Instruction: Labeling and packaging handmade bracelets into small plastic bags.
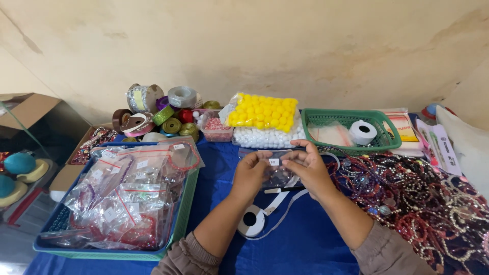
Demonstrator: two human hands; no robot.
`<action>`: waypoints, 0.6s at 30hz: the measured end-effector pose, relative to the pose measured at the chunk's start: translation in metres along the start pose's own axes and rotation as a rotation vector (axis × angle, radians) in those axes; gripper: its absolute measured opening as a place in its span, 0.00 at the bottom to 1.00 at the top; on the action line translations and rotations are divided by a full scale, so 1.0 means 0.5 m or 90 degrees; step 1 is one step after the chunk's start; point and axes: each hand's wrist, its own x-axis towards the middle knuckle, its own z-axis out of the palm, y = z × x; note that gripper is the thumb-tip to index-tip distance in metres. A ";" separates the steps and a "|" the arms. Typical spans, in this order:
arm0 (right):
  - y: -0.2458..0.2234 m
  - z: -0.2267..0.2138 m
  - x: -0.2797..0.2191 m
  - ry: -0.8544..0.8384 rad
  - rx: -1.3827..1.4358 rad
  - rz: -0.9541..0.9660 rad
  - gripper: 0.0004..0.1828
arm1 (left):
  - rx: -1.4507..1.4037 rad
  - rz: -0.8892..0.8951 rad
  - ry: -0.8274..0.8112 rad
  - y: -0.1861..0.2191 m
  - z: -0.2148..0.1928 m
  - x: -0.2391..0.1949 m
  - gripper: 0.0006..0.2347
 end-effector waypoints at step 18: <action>-0.057 0.121 -0.012 -0.091 0.021 0.106 0.20 | 0.708 0.304 0.096 0.261 -0.015 -0.187 0.27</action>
